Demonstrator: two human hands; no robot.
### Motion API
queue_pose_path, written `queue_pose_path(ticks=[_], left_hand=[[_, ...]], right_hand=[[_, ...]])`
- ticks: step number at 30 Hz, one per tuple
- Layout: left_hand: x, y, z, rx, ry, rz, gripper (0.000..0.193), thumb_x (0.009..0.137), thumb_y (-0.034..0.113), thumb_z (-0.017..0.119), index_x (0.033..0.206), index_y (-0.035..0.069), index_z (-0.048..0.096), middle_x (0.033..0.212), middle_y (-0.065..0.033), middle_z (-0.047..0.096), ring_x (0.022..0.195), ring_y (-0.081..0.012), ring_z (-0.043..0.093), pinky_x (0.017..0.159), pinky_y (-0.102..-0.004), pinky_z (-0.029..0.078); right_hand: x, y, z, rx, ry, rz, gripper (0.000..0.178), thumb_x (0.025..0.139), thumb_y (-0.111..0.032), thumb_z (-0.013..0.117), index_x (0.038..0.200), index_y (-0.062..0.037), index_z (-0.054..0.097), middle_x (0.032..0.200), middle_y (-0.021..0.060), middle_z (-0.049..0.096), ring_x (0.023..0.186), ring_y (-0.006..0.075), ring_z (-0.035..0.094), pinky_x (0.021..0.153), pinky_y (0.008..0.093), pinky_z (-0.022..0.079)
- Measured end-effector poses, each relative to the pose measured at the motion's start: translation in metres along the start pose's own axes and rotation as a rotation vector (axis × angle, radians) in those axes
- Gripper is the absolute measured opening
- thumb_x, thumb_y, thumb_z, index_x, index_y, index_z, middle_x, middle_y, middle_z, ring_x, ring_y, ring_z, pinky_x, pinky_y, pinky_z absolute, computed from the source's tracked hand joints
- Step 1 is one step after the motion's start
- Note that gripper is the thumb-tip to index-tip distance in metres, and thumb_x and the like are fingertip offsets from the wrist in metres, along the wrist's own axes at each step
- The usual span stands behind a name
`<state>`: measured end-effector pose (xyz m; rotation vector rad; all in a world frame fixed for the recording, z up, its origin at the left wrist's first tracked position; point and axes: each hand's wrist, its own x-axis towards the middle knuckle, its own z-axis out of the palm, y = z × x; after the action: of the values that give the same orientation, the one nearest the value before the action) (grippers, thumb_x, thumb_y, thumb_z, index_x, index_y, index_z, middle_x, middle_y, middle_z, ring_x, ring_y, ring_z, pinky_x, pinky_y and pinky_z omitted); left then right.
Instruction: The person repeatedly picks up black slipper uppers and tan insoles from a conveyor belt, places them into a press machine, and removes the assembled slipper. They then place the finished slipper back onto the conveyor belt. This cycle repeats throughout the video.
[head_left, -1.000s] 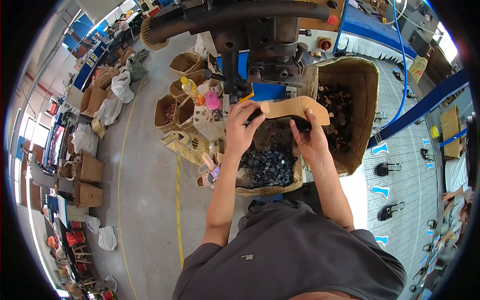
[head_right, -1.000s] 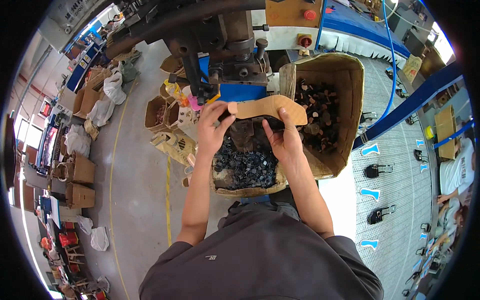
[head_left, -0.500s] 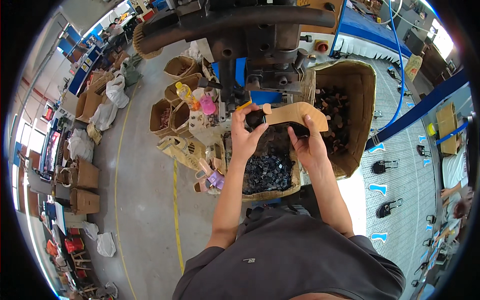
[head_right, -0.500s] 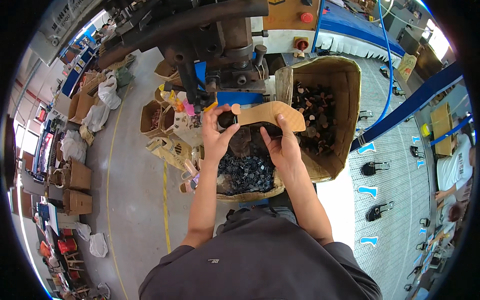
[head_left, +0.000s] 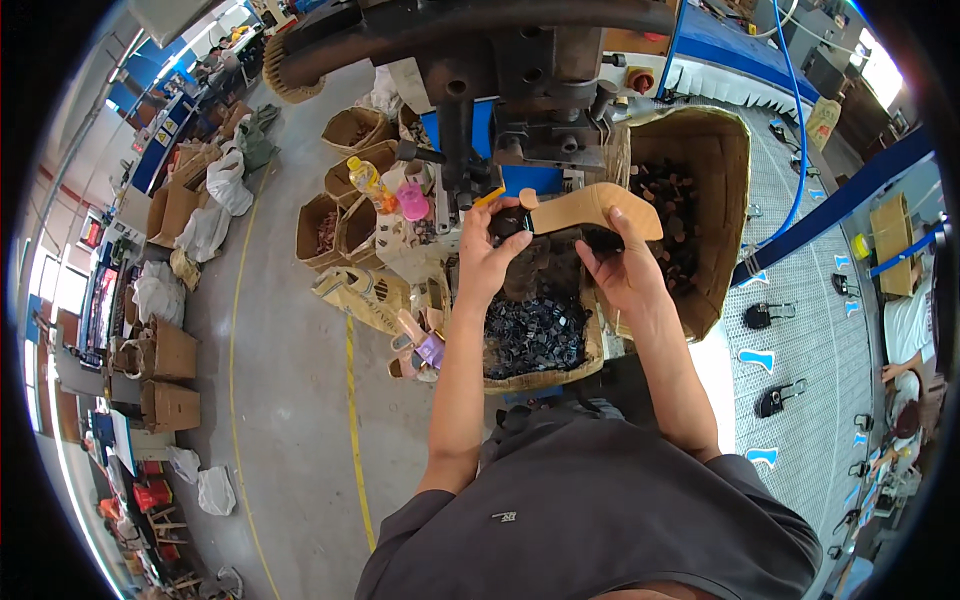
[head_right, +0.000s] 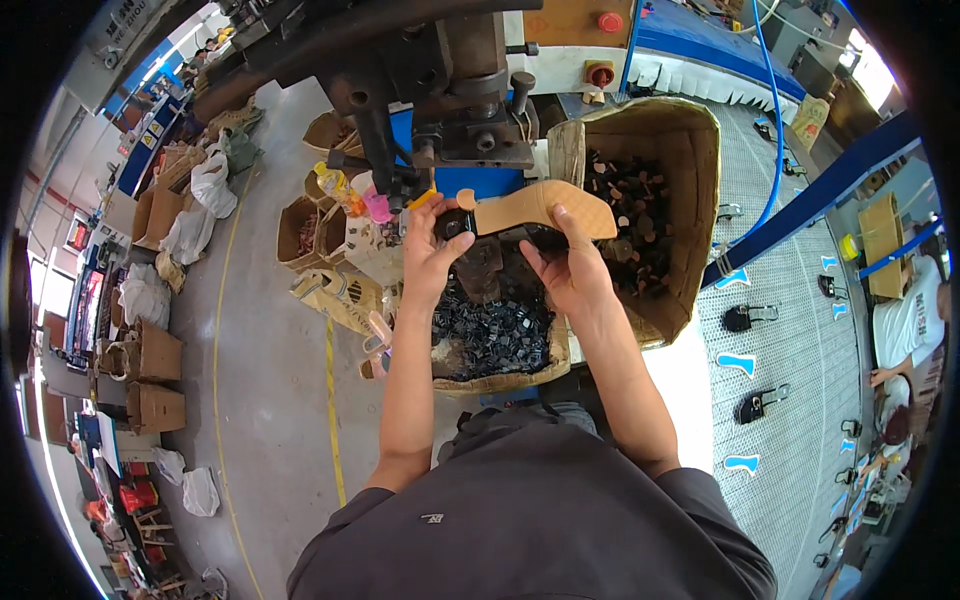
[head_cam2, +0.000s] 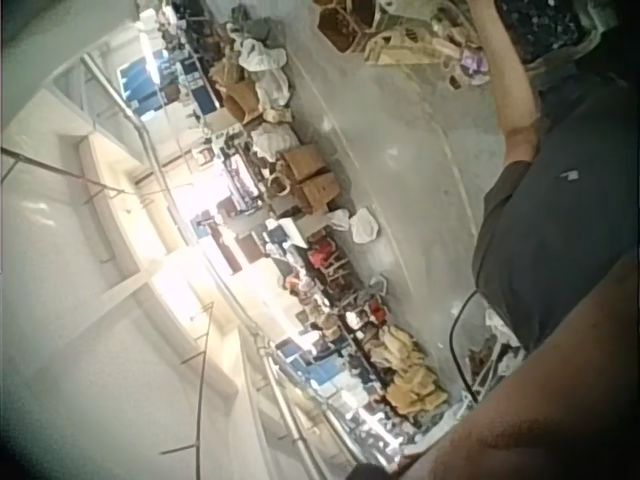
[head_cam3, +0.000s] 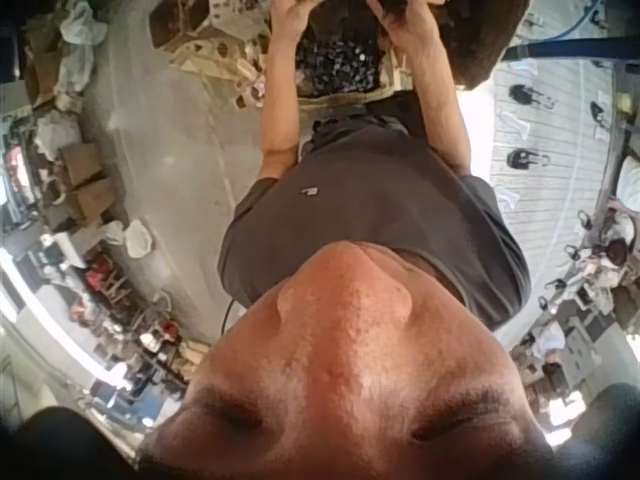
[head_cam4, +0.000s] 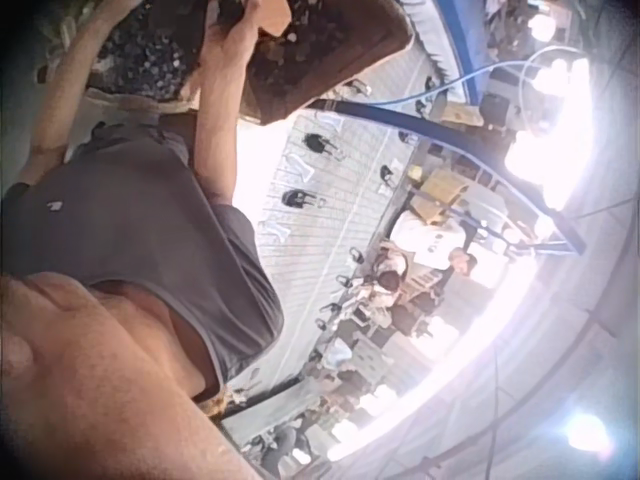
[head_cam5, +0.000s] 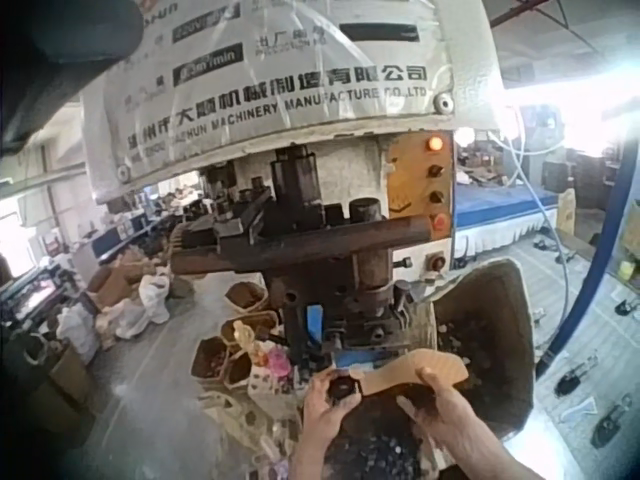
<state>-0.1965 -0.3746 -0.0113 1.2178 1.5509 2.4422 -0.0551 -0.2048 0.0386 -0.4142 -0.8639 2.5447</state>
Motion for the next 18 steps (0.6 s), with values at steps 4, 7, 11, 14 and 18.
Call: queue_pose_path(ticks=[4,7,11,14,18], left_hand=[[0.004,-0.004,0.004,-0.053,0.056,0.085,0.08,0.083,0.01,0.085,0.144,-0.001,0.036,0.135,-0.0146,0.054,0.125,-0.0208,0.054,0.11,-0.033,0.043],[0.002,-0.005,0.005,-0.058,0.08,0.104,0.081,0.083,0.01,0.085,0.145,-0.001,0.034,0.136,-0.0141,0.054,0.125,-0.0211,0.054,0.11,-0.0329,0.042],[0.0,-0.001,0.01,-0.119,0.092,0.113,0.069,0.084,0.009,0.084,0.137,0.0,0.041,0.131,-0.0127,0.056,0.12,-0.0203,0.056,0.107,-0.033,0.043],[-0.007,-0.01,0.009,-0.154,0.079,0.095,0.074,0.083,0.008,0.085,0.141,0.0,0.04,0.132,-0.0118,0.056,0.121,-0.0198,0.055,0.108,-0.0325,0.043],[0.002,-0.022,0.003,-0.211,0.061,0.09,0.08,0.081,0.007,0.086,0.144,-0.001,0.037,0.135,-0.0119,0.054,0.123,-0.0197,0.053,0.109,-0.0322,0.042]], right_hand=[[0.017,-0.006,0.004,-0.045,-0.037,0.009,0.026,0.099,-0.025,0.071,0.12,-0.0124,0.065,0.115,0.0033,0.069,0.1,0.0195,0.069,0.084,0.0384,0.065],[0.014,-0.009,0.011,-0.061,-0.018,0.0,0.03,0.098,-0.027,0.072,0.122,-0.0115,0.063,0.115,0.0057,0.069,0.101,0.0224,0.069,0.085,0.0392,0.064],[0.008,-0.013,-0.005,-0.111,-0.036,0.075,0.044,0.099,-0.038,0.068,0.128,-0.0071,0.056,0.12,0.0105,0.063,0.112,0.028,0.065,0.095,0.0456,0.057],[-0.005,-0.015,-0.028,-0.093,-0.042,0.142,0.054,0.1,-0.046,0.06,0.13,-0.0019,0.051,0.122,0.0159,0.06,0.116,0.0321,0.061,0.102,0.0498,0.05],[-0.012,-0.018,-0.036,-0.082,-0.161,0.143,0.061,0.104,-0.048,0.051,0.137,0.0028,0.045,0.126,0.0192,0.059,0.121,0.0343,0.059,0.107,0.0492,0.047]])
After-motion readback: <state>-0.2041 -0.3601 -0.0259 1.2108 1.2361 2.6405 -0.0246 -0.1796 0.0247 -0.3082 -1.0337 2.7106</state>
